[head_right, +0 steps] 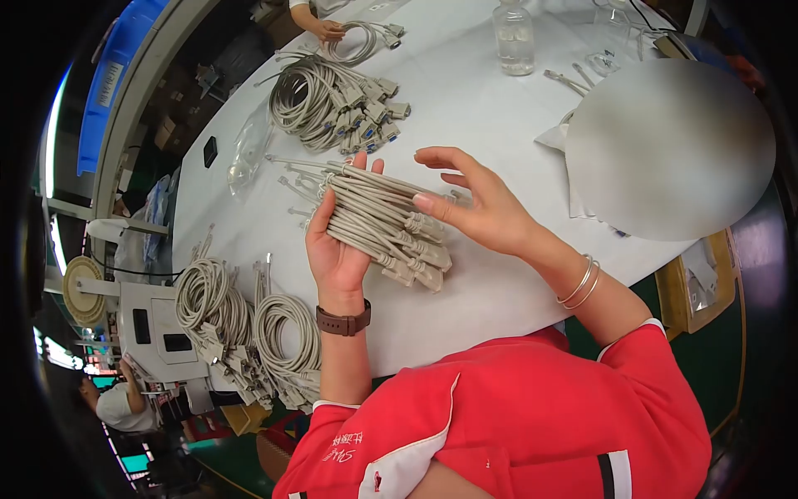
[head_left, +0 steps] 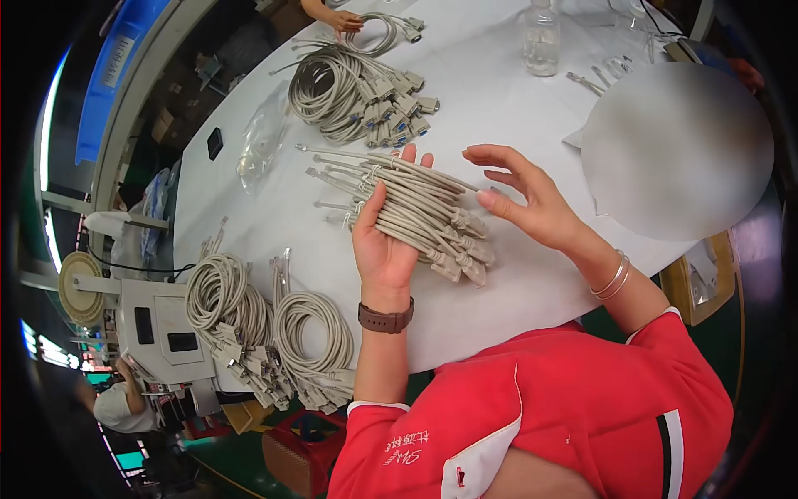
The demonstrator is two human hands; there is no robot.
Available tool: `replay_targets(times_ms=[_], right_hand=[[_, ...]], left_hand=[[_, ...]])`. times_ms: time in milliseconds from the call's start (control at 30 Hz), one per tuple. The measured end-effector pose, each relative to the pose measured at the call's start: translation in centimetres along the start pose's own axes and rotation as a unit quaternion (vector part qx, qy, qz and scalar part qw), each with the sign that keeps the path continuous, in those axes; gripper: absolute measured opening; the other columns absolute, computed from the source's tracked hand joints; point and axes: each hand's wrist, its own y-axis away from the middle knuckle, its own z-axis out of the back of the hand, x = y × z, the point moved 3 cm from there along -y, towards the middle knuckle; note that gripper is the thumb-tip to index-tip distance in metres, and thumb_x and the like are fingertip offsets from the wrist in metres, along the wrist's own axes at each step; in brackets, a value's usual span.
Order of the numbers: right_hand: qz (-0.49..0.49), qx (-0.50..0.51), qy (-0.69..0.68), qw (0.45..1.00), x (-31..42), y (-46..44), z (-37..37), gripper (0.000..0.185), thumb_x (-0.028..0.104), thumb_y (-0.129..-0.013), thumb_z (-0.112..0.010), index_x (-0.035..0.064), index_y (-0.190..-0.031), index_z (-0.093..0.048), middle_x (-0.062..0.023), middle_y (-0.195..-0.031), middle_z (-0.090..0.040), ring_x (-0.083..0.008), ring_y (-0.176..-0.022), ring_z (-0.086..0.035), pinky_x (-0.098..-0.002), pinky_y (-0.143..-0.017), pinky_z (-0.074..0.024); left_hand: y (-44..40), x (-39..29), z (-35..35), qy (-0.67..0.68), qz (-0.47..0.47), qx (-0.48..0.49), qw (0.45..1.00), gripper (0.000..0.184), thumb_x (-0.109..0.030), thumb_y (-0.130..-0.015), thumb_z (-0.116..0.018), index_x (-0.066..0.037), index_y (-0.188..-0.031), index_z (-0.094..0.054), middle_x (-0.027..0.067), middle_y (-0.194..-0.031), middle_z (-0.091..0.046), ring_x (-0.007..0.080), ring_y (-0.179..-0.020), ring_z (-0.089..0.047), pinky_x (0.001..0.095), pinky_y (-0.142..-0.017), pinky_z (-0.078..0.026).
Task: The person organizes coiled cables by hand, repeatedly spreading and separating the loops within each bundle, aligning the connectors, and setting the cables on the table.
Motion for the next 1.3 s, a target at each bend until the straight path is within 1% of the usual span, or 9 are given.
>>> replay_targets(times_ms=[167, 267, 400, 500, 667, 800, 933, 1133, 1300], right_hand=[[0.117, 0.102, 0.14, 0.978, -0.6, -0.3, -3.3, 0.106, 0.043, -0.071, -0.078, -0.0037, -0.144, -0.017, -0.0249, -0.14, -0.033, -0.0369, -0.13, -0.036, -0.0459, -0.107, -0.031], [0.166, 0.089, 0.239, 0.953, -2.7, -0.2, -4.9, 0.112, 0.042, -0.067, -0.08, -0.0049, -0.144, -0.015, -0.0254, -0.138, -0.034, -0.0398, -0.126, -0.037, -0.0462, -0.107, -0.0301], [0.123, 0.136, 0.228, 0.956, -2.5, -0.7, -5.5, 0.097, 0.018, -0.07, -0.071, 0.0006, -0.146, -0.014, -0.024, -0.128, -0.045, -0.0346, -0.118, -0.047, -0.0477, -0.102, -0.0354], [-0.116, 0.172, 0.086, 0.974, -2.2, -1.2, -5.4, 0.083, 0.011, -0.071, -0.064, 0.0003, -0.143, -0.024, -0.0206, -0.114, -0.055, -0.0278, -0.106, -0.056, -0.0408, -0.093, -0.0428], [0.033, 0.022, 0.006, 0.999, -3.7, -4.7, -2.4, 0.057, 0.01, -0.077, -0.059, -0.0021, -0.13, -0.041, -0.0113, -0.093, -0.061, -0.0164, -0.084, -0.061, -0.0296, -0.072, -0.0494], [-0.072, -0.026, -0.214, 0.974, -0.6, -9.9, 2.0, 0.053, 0.01, -0.082, -0.057, -0.004, -0.13, -0.041, -0.0069, -0.085, -0.058, -0.0158, -0.078, -0.06, -0.0278, -0.068, -0.0507], [-0.107, -0.087, -0.411, 0.901, -5.6, -18.3, 7.3, 0.039, 0.008, -0.083, -0.058, -0.0046, -0.118, -0.05, -0.0082, -0.078, -0.061, -0.018, -0.073, -0.062, -0.0328, -0.063, -0.0541], [-0.199, -0.118, -0.413, 0.881, -11.5, -26.1, 10.0, 0.012, 0.014, -0.079, -0.063, 0.0036, -0.086, -0.061, -0.0111, -0.088, -0.067, -0.025, -0.074, -0.066, -0.0388, -0.069, -0.0572], [-0.179, -0.137, -0.413, 0.883, -17.7, -30.6, 10.7, 0.014, 0.013, -0.081, -0.06, 0.0012, -0.086, -0.056, -0.0138, -0.085, -0.064, -0.0266, -0.072, -0.064, -0.0419, -0.065, -0.0566]], left_hand=[[0.6, 1.7, -1.0, -0.131, -0.033, 0.001, 0.991, 0.058, -0.013, -0.095, -0.044, -0.002, -0.146, -0.02, 0.0123, -0.152, -0.025, 0.0277, -0.141, -0.024, 0.0445, -0.115, -0.022], [1.9, 3.5, -1.3, -0.382, -0.052, -0.06, 0.921, 0.065, -0.012, -0.093, -0.052, -0.001, -0.147, -0.019, 0.0139, -0.151, -0.028, 0.0229, -0.138, -0.028, 0.0384, -0.113, -0.026], [2.2, 2.8, 0.5, -0.449, 0.131, -0.084, 0.88, 0.065, -0.015, -0.09, -0.06, 0.001, -0.143, -0.026, 0.0153, -0.148, -0.031, 0.0226, -0.135, -0.033, 0.0352, -0.109, -0.03], [2.4, 2.6, 2.1, -0.553, 0.136, -0.073, 0.819, 0.063, -0.016, -0.088, -0.064, 0.002, -0.14, -0.033, 0.0164, -0.144, -0.035, 0.023, -0.132, -0.037, 0.0349, -0.106, -0.033], [5.0, 1.8, -2.8, -0.719, -0.323, -0.033, 0.615, 0.057, -0.008, -0.082, -0.067, 0.001, -0.133, -0.042, 0.017, -0.135, -0.047, 0.027, -0.127, -0.044, 0.0398, -0.104, -0.037], [7.1, 1.1, -1.0, -0.739, -0.33, -0.029, 0.587, 0.052, -0.003, -0.081, -0.064, -0.001, -0.13, -0.047, 0.0158, -0.133, -0.049, 0.0307, -0.125, -0.046, 0.0391, -0.1, -0.042], [8.1, 2.4, 2.5, -0.705, -0.184, -0.076, 0.68, 0.033, -0.003, -0.084, -0.061, -0.002, -0.117, -0.058, 0.0138, -0.115, -0.062, 0.0264, -0.105, -0.061, 0.0355, -0.087, -0.05], [8.2, 3.8, 3.6, -0.739, -0.17, -0.028, 0.652, 0.026, -0.005, -0.086, -0.061, -0.001, -0.111, -0.06, 0.013, -0.102, -0.066, 0.0259, -0.09, -0.065, 0.0326, -0.079, -0.052], [8.1, 4.4, 3.5, -0.767, -0.174, 0.009, 0.618, 0.022, -0.006, -0.085, -0.063, -0.002, -0.106, -0.062, 0.0117, -0.099, -0.066, 0.0271, -0.09, -0.064, 0.0343, -0.077, -0.052]])
